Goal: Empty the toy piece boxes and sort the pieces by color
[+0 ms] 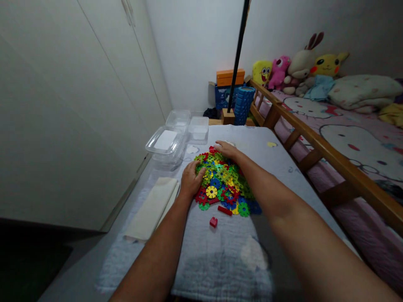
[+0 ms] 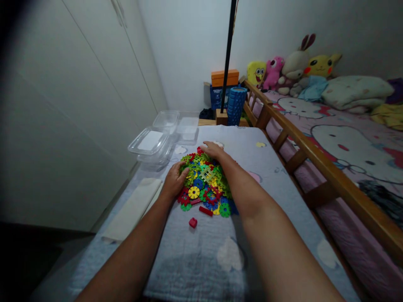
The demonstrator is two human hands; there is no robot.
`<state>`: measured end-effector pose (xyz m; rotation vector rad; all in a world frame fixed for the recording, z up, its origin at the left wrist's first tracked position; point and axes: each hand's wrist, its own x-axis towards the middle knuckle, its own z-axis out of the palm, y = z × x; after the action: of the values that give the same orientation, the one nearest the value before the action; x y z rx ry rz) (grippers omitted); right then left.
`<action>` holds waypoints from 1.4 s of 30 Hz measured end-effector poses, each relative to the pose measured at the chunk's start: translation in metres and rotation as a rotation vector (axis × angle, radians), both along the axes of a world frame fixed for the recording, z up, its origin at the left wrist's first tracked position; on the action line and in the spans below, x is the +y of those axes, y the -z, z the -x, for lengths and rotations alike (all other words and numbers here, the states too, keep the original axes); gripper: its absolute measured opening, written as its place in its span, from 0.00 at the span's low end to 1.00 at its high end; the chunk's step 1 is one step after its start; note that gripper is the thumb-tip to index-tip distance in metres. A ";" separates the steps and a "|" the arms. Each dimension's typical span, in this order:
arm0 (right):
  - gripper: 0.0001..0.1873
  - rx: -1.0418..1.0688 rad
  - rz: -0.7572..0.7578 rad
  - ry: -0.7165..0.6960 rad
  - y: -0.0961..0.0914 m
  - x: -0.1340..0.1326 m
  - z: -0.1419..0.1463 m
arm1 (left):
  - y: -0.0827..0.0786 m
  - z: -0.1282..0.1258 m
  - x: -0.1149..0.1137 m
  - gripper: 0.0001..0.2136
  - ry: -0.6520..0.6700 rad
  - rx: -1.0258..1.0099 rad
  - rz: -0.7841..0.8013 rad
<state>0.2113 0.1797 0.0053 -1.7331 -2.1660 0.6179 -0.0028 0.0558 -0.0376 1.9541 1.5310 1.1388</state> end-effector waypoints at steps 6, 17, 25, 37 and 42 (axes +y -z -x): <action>0.17 0.117 0.111 -0.146 -0.009 -0.004 0.015 | -0.001 0.000 -0.001 0.17 -0.018 -0.034 -0.006; 0.16 0.408 -0.007 -0.357 -0.036 -0.093 0.001 | 0.003 0.001 0.003 0.22 -0.021 -0.095 0.012; 0.18 0.459 -0.286 -0.016 -0.032 -0.156 -0.043 | 0.002 0.001 0.001 0.21 -0.017 -0.116 0.024; 0.15 0.195 -0.483 0.179 0.034 -0.182 -0.076 | 0.000 0.002 0.001 0.20 0.003 -0.091 -0.020; 0.16 0.234 -0.567 0.073 0.018 -0.184 -0.048 | 0.001 0.004 0.001 0.19 0.011 -0.087 -0.031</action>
<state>0.2598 -0.0043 -0.0123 -1.3503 -1.8656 0.1484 -0.0063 0.0572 -0.0387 1.9042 1.4645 1.2327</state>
